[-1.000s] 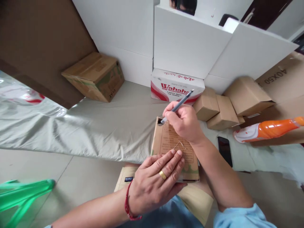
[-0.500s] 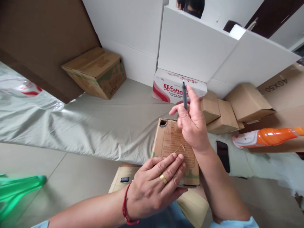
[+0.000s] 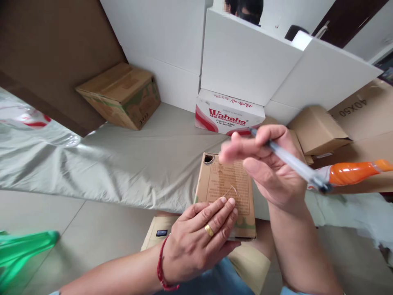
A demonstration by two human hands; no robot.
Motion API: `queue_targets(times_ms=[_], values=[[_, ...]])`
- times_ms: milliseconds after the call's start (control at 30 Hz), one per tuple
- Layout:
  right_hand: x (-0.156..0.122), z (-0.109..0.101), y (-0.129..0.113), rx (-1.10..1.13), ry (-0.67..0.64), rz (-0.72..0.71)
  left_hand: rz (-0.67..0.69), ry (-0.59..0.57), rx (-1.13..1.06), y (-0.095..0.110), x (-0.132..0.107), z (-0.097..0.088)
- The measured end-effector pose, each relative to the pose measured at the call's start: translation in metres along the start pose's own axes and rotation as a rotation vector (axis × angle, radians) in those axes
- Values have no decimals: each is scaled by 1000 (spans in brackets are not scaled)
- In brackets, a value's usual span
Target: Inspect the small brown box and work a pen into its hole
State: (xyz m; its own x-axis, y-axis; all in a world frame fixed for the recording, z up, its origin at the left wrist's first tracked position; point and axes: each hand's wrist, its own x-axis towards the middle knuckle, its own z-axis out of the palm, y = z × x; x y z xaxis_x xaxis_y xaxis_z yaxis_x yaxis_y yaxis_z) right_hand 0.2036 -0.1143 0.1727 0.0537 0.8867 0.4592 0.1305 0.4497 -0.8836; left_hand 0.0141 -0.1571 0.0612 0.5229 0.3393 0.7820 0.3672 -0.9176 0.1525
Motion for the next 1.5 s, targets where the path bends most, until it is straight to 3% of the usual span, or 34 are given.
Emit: queue_targets(times_ms=[67, 167, 233, 333, 767, 1100, 1500], values=[[1, 9, 2, 144, -25, 54, -1, 8, 4, 0, 1, 0], [6, 17, 9, 207, -121, 306, 0, 0, 7, 0, 0, 0], [9, 18, 15, 177, -139, 429, 4, -9, 10, -1, -1, 0], [14, 19, 25, 45, -93, 488, 10, -25, 25, 0, -2, 0], [10, 29, 38, -297, -209, 350, -9, -12, 1, -1, 0, 0], [13, 29, 38, -345, -256, 347, -7, -11, -10, -1, -1, 0], [10, 28, 38, -472, -148, 303, 3, -18, 17, 0, -1, -1]])
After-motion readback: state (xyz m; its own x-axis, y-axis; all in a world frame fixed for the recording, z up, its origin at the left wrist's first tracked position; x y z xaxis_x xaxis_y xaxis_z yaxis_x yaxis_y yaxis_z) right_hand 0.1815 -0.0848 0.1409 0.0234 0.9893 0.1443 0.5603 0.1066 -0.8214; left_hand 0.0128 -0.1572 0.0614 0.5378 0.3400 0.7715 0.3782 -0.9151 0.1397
